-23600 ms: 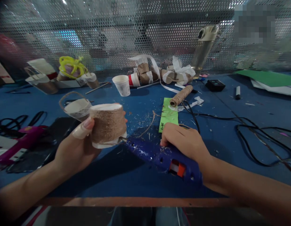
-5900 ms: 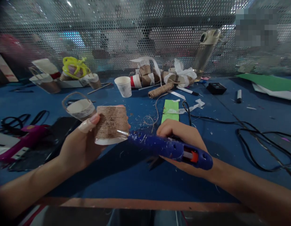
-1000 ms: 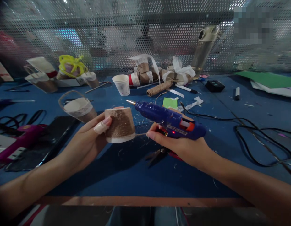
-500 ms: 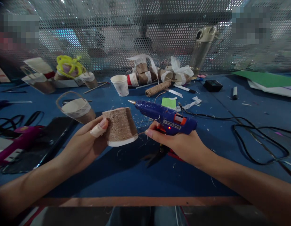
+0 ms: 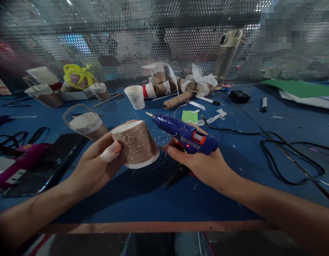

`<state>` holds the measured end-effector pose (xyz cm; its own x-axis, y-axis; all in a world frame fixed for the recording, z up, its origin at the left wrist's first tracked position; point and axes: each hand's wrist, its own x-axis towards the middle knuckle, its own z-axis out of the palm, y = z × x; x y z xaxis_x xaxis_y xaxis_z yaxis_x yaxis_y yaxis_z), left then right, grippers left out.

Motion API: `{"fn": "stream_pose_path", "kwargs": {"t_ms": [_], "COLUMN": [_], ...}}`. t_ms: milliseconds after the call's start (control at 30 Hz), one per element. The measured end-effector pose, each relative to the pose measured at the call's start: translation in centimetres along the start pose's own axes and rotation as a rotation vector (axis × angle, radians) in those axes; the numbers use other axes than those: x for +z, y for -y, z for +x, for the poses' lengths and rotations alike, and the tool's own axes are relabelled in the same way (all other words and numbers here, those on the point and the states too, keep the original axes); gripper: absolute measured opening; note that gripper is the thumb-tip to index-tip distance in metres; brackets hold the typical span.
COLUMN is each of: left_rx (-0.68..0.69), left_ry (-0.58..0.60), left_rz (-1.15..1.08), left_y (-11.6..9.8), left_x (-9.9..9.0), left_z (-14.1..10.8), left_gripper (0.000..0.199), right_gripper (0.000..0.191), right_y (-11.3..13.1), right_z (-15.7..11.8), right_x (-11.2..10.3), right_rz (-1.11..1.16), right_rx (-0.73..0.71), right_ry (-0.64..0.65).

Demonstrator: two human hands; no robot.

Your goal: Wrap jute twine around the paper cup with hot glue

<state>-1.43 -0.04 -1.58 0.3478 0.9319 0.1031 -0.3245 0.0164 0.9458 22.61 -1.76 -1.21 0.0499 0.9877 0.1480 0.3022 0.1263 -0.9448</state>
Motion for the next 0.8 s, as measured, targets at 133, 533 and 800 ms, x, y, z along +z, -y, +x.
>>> {"fn": "stream_pose_path", "kwargs": {"t_ms": [133,533,800], "left_rx": [0.001,0.024,-0.184], "left_ry": [-0.021,0.008,-0.161], "left_rz": [0.021,0.086,-0.141], "left_y": [-0.1,0.0,-1.2], "left_x": [0.2,0.3,0.9], "left_z": [-0.1,-0.6,0.5], "left_gripper": [0.038,0.039,0.040], "right_gripper": [0.017,0.020,0.013], "right_y": [0.4,0.0,0.2], "right_z": [0.0,-0.2,0.0], "right_x": [0.1,0.0,-0.3], "right_rz": [0.015,0.016,-0.033], "right_rx": [-0.030,-0.014,-0.178], "right_ry": [0.030,0.071,0.038]}}
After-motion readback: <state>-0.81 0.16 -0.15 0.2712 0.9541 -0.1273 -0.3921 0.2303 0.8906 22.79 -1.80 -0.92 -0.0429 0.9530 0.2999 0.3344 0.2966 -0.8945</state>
